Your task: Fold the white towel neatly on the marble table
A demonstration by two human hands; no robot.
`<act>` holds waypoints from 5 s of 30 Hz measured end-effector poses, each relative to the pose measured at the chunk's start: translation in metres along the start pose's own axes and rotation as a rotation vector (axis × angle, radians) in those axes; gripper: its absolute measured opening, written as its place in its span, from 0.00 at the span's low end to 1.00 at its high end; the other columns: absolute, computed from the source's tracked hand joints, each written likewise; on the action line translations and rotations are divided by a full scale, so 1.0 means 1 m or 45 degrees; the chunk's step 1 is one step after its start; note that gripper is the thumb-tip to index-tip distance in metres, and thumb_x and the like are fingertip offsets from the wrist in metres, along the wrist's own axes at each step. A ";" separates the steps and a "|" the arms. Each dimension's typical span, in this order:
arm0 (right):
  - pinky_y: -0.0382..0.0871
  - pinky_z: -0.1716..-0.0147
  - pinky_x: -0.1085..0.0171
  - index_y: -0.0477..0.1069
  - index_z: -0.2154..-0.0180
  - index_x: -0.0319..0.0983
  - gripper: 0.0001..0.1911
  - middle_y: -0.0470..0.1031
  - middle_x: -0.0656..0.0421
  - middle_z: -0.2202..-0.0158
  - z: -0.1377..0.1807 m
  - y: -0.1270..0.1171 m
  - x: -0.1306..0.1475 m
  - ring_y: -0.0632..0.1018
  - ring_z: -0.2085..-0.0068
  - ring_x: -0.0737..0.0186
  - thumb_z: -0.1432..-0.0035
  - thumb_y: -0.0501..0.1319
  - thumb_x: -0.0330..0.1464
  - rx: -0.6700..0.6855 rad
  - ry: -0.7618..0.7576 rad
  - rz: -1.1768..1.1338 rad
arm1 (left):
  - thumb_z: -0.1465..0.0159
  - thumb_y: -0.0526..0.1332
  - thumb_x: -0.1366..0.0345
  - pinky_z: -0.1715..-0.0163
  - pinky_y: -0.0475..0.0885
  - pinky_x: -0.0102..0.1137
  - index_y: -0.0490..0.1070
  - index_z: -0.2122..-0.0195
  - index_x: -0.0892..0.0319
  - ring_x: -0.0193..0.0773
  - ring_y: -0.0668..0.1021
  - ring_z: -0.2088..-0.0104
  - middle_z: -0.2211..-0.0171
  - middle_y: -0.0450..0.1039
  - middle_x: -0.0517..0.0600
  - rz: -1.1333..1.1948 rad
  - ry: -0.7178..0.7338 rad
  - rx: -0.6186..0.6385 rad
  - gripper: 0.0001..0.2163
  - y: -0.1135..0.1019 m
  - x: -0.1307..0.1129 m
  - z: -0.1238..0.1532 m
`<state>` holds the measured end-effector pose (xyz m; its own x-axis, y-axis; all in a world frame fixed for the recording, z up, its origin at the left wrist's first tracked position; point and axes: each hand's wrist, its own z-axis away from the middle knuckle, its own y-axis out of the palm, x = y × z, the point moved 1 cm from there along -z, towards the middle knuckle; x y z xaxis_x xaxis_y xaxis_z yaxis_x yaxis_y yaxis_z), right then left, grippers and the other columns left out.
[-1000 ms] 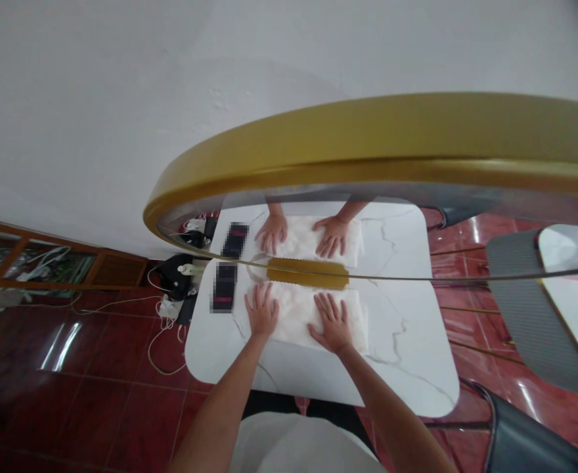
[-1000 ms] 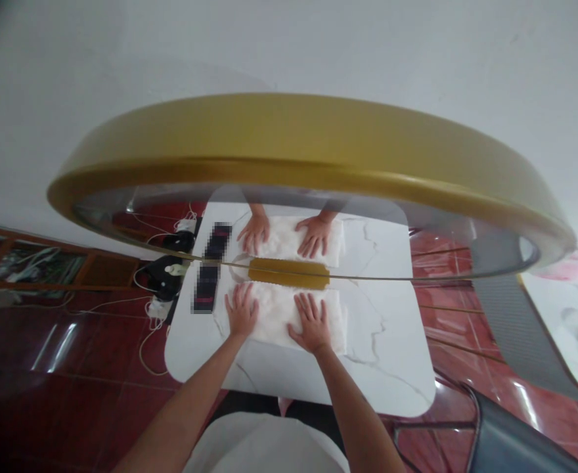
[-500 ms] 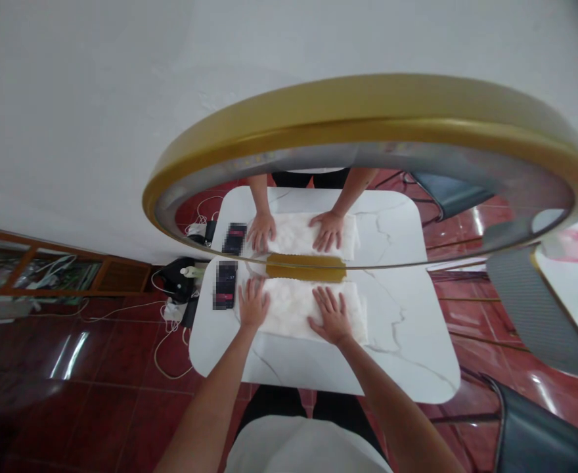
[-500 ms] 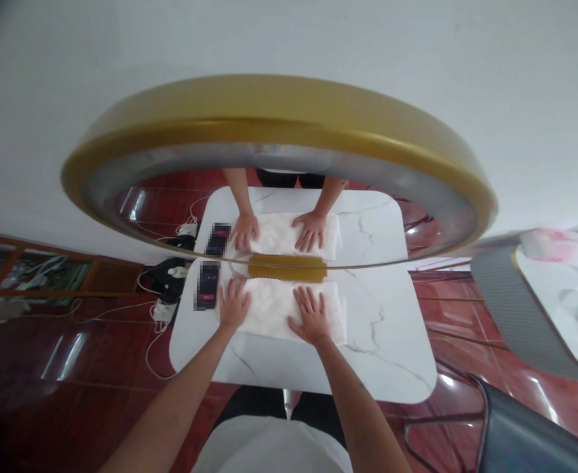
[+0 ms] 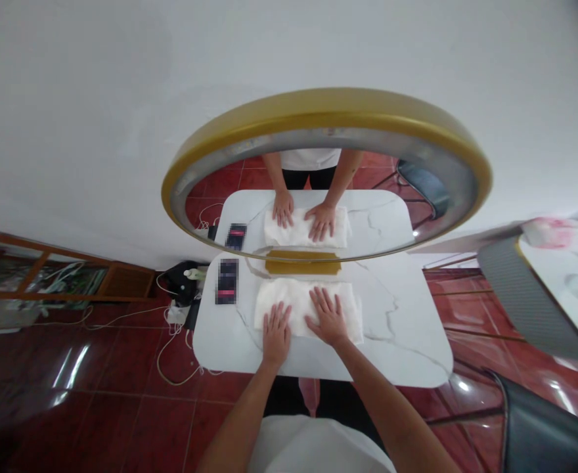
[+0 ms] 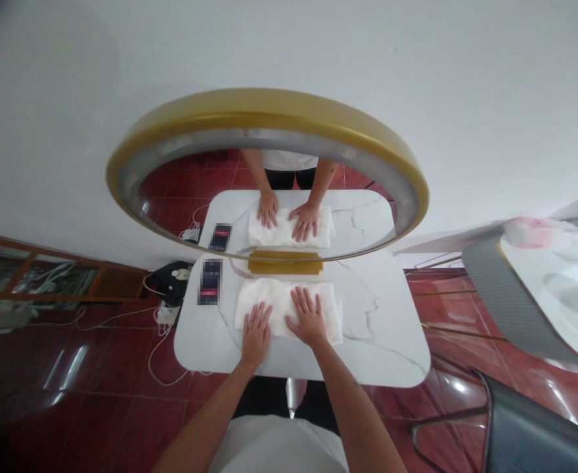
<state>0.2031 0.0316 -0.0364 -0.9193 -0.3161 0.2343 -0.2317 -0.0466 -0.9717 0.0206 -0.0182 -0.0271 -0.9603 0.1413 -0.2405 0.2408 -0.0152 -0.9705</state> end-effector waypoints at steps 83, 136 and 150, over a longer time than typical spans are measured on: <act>0.64 0.56 0.51 0.42 0.36 0.44 0.36 0.64 0.53 0.44 -0.050 -0.029 -0.059 0.68 0.48 0.49 0.47 0.44 0.30 -0.207 0.795 -0.415 | 0.49 0.50 0.80 0.40 0.53 0.40 0.45 0.36 0.63 0.42 0.52 0.36 0.35 0.47 0.55 0.085 0.047 0.076 0.37 -0.007 0.055 -0.112; 0.60 0.47 0.56 0.58 0.42 0.47 0.30 0.53 0.60 0.37 -0.105 -0.004 0.045 0.60 0.40 0.55 0.46 0.55 0.44 0.288 0.515 -1.468 | 0.35 0.49 0.67 0.43 0.60 0.39 0.57 0.42 0.59 0.41 0.63 0.42 0.44 0.62 0.55 0.460 -0.027 -0.148 0.19 -0.035 0.034 -0.098; 0.65 0.51 0.51 0.64 0.45 0.43 0.32 0.61 0.52 0.41 -0.061 0.013 0.027 0.64 0.43 0.51 0.47 0.53 0.52 0.316 0.530 -1.711 | 0.43 0.52 0.77 0.45 0.61 0.40 0.56 0.40 0.55 0.45 0.64 0.44 0.37 0.52 0.52 0.110 -0.099 0.066 0.28 -0.035 0.042 -0.129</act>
<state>0.1557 0.0804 -0.0405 -0.0851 0.3944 0.9150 -0.9659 -0.2579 0.0213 -0.0097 0.1163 -0.0006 -0.9449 0.0602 -0.3219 0.3173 -0.0752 -0.9453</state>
